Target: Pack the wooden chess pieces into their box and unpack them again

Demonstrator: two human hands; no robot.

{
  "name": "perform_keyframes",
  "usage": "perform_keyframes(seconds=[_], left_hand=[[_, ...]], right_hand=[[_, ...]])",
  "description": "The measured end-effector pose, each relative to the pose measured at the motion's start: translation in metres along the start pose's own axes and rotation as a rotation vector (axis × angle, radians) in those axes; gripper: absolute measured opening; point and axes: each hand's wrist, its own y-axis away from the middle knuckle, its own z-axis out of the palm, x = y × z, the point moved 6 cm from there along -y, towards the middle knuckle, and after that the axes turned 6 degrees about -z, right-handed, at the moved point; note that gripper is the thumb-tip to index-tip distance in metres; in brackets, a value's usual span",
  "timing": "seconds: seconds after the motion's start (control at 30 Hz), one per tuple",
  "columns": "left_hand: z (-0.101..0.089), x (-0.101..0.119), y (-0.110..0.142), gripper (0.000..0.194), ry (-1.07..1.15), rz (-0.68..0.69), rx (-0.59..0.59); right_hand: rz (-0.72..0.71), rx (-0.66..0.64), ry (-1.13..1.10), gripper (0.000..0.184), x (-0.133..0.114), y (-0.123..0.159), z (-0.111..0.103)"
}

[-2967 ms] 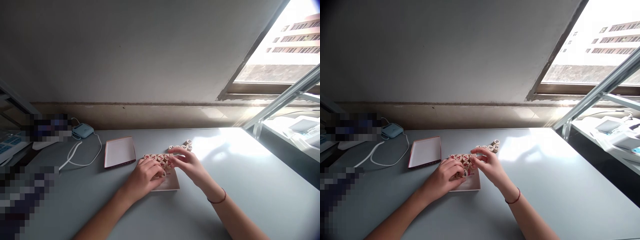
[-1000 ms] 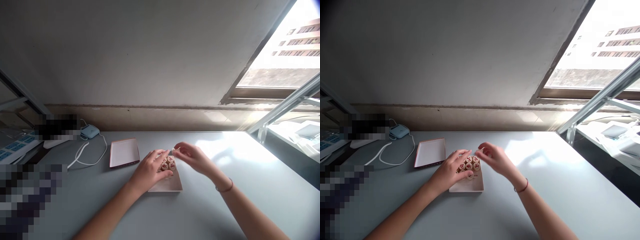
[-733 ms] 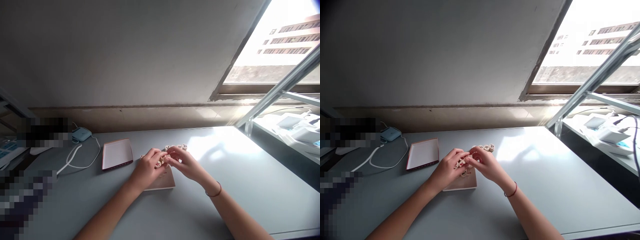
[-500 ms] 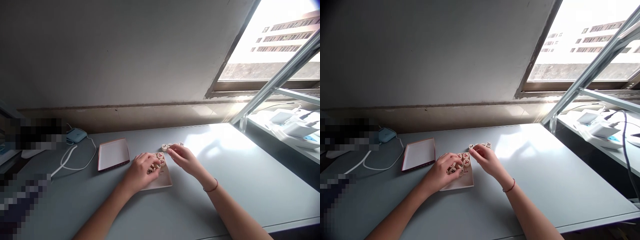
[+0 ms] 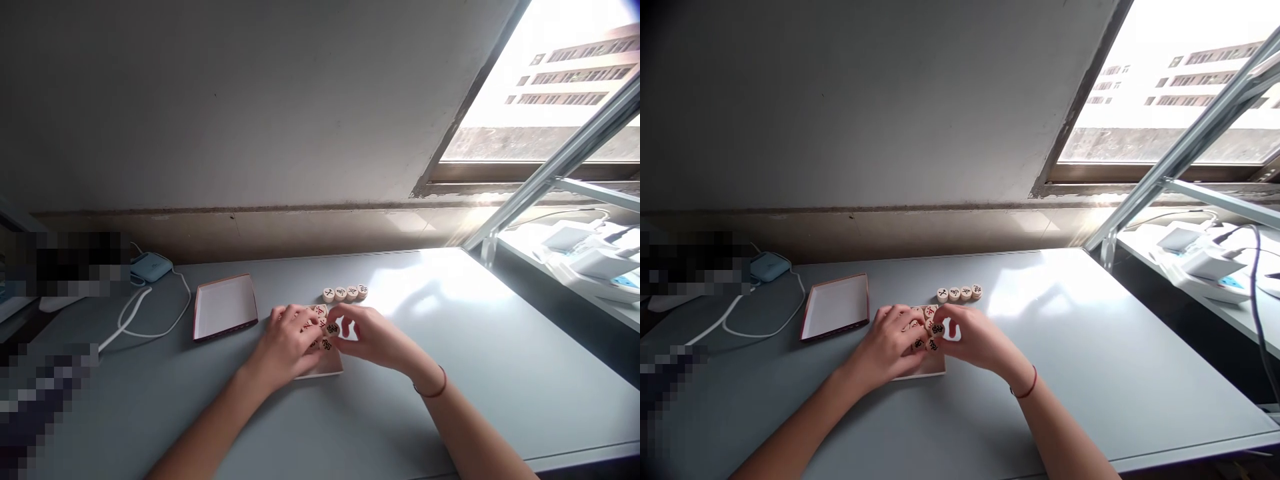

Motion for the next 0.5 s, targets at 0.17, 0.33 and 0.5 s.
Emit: perform_keyframes(seconds=[0.17, 0.33, 0.5], left_hand=[[-0.011, -0.028, 0.006, 0.049, -0.043, -0.153, -0.089], [-0.001, -0.042, 0.011, 0.071, -0.049, -0.239, -0.211], [0.003, -0.047, 0.014, 0.075, -0.044, -0.284, -0.276]], right_hand=[[-0.060, -0.073, 0.231, 0.016, -0.013, 0.003, 0.012], [-0.048, -0.068, 0.431, 0.011, -0.012, -0.001, 0.023], [-0.056, -0.044, 0.381, 0.007, -0.009, -0.003, 0.020]])
